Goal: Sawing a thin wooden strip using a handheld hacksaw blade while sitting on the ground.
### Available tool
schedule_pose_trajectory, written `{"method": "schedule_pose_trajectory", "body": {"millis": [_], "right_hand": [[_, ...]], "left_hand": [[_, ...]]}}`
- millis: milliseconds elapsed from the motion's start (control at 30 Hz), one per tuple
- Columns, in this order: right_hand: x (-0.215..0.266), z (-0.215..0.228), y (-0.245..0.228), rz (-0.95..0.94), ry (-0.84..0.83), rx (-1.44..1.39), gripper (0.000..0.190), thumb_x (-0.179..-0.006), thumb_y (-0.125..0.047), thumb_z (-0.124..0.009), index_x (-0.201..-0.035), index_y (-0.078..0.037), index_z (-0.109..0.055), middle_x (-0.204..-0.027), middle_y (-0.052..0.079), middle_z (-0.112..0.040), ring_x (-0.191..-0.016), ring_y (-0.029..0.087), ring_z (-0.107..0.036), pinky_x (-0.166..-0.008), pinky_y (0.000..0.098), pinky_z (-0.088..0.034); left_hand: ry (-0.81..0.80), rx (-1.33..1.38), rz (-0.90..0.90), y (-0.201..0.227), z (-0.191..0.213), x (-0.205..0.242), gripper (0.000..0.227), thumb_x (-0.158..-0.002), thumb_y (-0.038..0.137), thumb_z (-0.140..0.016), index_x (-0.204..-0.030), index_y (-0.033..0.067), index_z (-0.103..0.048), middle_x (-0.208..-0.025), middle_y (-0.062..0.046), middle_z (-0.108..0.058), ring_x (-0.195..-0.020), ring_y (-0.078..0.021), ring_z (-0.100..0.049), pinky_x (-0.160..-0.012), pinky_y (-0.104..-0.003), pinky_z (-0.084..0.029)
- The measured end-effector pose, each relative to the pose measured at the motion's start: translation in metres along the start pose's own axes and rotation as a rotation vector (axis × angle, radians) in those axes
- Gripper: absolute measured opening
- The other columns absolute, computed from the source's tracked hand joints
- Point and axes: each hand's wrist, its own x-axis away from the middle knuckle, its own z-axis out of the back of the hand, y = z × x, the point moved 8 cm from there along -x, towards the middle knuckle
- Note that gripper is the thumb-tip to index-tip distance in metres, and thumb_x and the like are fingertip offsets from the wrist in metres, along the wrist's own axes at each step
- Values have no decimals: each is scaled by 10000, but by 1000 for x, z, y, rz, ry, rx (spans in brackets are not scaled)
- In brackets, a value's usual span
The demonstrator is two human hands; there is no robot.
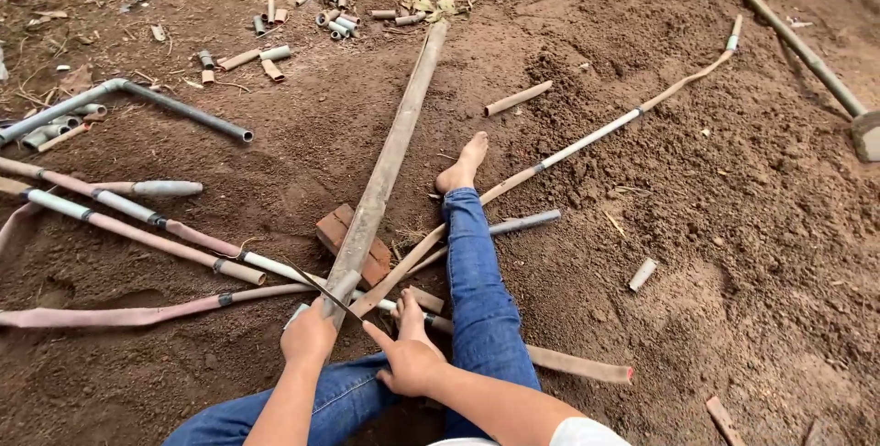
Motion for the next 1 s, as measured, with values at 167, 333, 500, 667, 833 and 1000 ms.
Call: {"method": "schedule_pose_trajectory", "body": {"millis": [167, 333, 500, 667, 833, 1000], "right_hand": [[35, 7, 0, 290, 218, -158, 893, -631, -7, -890, -1428, -10, -488, -1683, 430, 166, -1592, 659, 12, -1258, 652, -229], [31, 25, -15, 307, 219, -147, 946, -636, -18, -908, -1467, -2, -458, -1674, 445, 173, -1594, 665, -13, -1266, 634, -247], [2, 4, -8, 47, 21, 61, 901, -784, -208, -868, -1586, -99, -471, -1655, 432, 209, -1575, 628, -35, -1250, 587, -213], [15, 8, -17, 181, 91, -10, 921, -699, -92, -901, -1526, -49, -497, -1690, 385, 145, -1574, 607, -137, -1236, 586, -277], [36, -57, 52, 40, -44, -96, 1061, -788, -97, -819, -1674, -161, -239, -1518, 252, -572, -1285, 461, -637, -973, 471, -562], [-4, -51, 26, 300, 51, -88, 1140, -673, -72, -844, -1641, -105, -244, -1755, 350, -16, -1522, 543, -332, -1132, 540, -416]], "left_hand": [[41, -17, -33, -3, -3, -3, 340, -984, 380, -548, -1274, 232, -648, -1109, -120, -770, -1014, -396, -730, -873, -513, -578], [34, -41, -27, -8, -13, -11, 326, -993, 406, -550, -1254, 233, -643, -1111, -120, -761, -1004, -394, -734, -858, -511, -585], [18, -37, -10, -3, -8, -6, 317, -999, 367, -565, -1269, 222, -643, -1144, -105, -770, -1046, -378, -732, -881, -506, -585], [-28, 5, 51, 0, -5, -1, 364, -1012, 397, -532, -1266, 174, -667, -1156, -149, -765, -1053, -409, -719, -890, -540, -572], [204, 129, -106, 2, -18, -12, 217, -850, 173, -658, -1035, 82, -724, -958, -222, -751, -884, -479, -696, -764, -582, -562], [241, 128, -79, 4, -22, -13, 186, -882, 144, -629, -1009, 59, -735, -949, -192, -771, -841, -441, -720, -698, -567, -561]]}}
